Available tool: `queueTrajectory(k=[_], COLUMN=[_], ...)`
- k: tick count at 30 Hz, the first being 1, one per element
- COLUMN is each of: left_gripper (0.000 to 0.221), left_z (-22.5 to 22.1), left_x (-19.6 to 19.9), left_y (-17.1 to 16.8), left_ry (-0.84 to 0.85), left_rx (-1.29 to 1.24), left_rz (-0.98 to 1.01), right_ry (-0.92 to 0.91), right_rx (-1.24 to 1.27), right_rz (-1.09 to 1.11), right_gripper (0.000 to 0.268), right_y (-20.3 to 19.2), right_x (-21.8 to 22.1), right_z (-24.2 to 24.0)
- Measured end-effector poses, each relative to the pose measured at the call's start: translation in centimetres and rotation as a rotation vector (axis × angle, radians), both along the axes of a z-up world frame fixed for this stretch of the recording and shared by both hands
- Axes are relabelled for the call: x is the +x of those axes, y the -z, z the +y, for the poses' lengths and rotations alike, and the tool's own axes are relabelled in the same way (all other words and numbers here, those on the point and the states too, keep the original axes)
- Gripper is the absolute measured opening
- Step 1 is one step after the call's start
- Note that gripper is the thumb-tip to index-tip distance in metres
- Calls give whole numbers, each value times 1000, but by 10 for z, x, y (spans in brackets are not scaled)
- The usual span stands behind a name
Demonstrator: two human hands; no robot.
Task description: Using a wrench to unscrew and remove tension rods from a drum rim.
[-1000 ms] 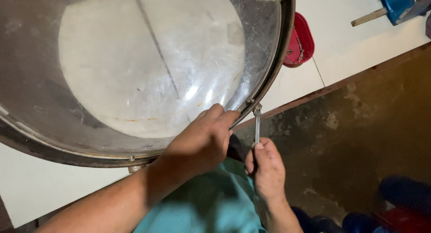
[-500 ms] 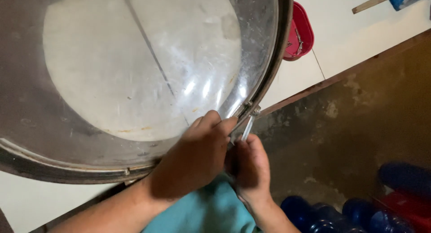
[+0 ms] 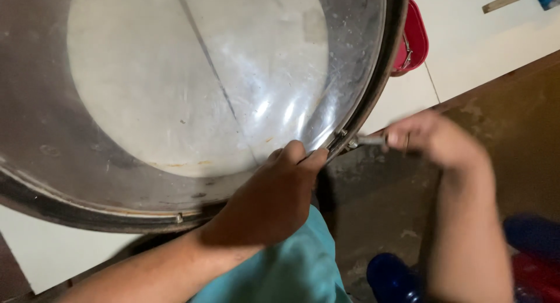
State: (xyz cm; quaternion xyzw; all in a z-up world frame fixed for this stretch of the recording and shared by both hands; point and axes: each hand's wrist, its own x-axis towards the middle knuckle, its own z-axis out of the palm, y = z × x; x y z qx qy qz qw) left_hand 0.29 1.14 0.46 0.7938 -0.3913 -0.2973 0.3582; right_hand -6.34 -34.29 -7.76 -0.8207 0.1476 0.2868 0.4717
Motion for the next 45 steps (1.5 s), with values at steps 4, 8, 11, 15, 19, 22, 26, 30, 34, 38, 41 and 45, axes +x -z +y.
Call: queueTrajectory(k=[4,8,11,15,19,22,26,30,34,38,41,45], left_gripper=[41,26,30,33,41,32,43,45,46,51,51,49], left_z=[1,4,4,2,1,2,3,3,4,5,5,3], left_x=[-6,-8,-10,-9,-8,-8,-10,-10,-8,-7,-8,-8], left_y=[5,5,6,15,16,6,10,13,13,13,16,15], left_ry=[10,35,19,-54,-18,-10,-39,-54,-37,-42,-54,-78], left_rx=[-17,-80,-63,-95,-41,-88,-209,-242,-200,-205,-221,-193], left_rz=[-266,-728,-706,-337,-436,-640,-432,-425,-344,-355,-358,-340], right_ry=[-339,-387,-277,135,562,795,888,928,1024,1163,1165,1132], right_rx=[-85,11,-128,62,194,233,318,340,387,446,468,483], right_rz=[71,116,83,-181,-221,-297,-362,-367,-380,-421,-441,-480], right_gripper=[24,23,17,20,27,26,28,31,31,27,26,25], right_y=[5,-25,-40,-13,18,22,17,14,15,12,12,5], right_x=[85,108,56,-60,-114,-121,-110,-102,-97,-88,-81,-74], right_z=[-25,-15,-26,11,103,148,178,196,215,225,230,238])
